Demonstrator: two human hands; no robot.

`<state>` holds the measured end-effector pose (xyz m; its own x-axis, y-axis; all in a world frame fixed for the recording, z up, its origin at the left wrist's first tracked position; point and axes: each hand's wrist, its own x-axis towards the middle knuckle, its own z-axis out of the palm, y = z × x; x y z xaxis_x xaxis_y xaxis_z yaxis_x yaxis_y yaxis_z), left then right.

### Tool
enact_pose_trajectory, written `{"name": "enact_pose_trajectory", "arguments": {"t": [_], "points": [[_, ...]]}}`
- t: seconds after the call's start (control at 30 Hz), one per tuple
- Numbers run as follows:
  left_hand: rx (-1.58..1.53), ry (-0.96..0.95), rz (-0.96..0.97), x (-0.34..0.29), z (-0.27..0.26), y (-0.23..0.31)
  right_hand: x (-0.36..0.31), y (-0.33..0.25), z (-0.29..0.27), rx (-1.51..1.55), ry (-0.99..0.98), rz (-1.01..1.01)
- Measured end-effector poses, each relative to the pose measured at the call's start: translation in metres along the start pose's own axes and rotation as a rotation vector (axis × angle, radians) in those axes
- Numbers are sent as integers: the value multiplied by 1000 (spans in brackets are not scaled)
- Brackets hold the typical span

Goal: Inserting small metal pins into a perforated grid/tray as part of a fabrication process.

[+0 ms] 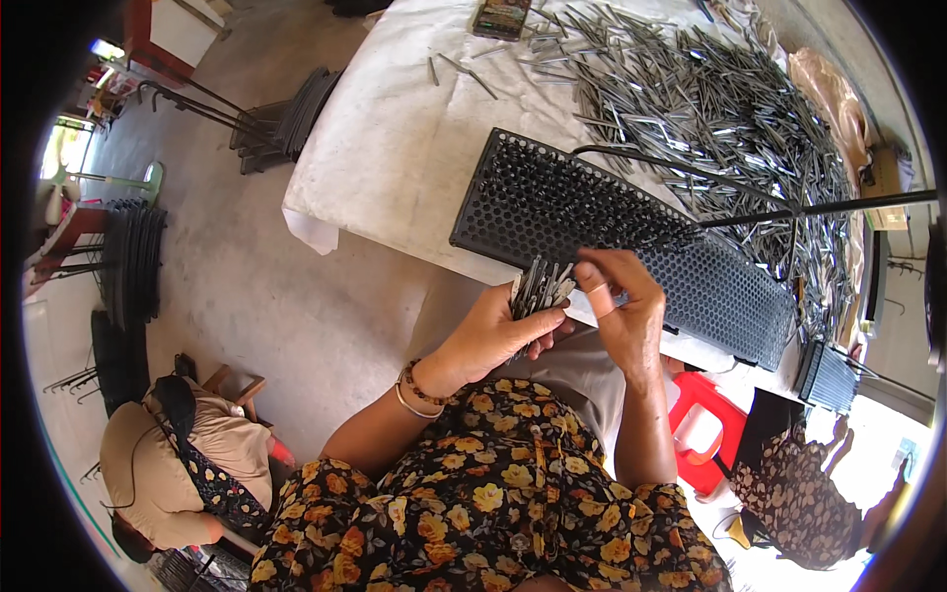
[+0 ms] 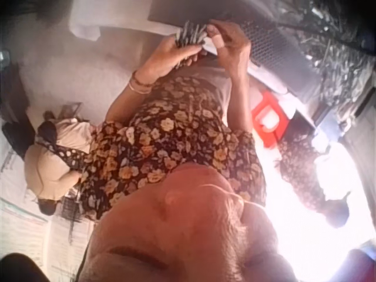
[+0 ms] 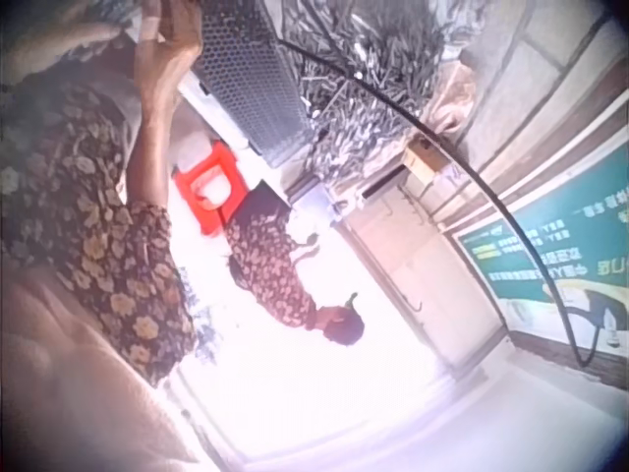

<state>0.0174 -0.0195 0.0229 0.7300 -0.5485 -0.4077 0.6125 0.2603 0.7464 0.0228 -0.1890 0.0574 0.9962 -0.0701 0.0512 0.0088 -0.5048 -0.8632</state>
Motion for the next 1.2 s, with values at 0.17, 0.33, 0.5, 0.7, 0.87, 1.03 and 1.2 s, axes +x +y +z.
{"name": "enact_pose_trajectory", "arguments": {"t": [0.17, 0.33, 0.5, 0.7, 0.87, 1.03, 1.2], "points": [[107, -31, 27, -7, -11, 7, 3, 0, 14, 340, -148, 219], [-10, 43, 55, -14, -29, 1, 20, -10, 35, 380, 89, 168], [-152, 118, 68, -16, -40, 3, 47, -12, 65, 259, 228, -98], [-115, 64, 65, -20, -42, 4, 64, -7, 87, 138, 250, -310], [-161, 51, 35, -18, -43, -1, 66, -2, 91, 23, 248, -334], [-282, 77, 30, -18, -45, -3, 69, -11, 92, -17, 226, -450], [-392, 104, -37, -19, -44, -1, 69, -12, 90, -58, 224, -463]]}}
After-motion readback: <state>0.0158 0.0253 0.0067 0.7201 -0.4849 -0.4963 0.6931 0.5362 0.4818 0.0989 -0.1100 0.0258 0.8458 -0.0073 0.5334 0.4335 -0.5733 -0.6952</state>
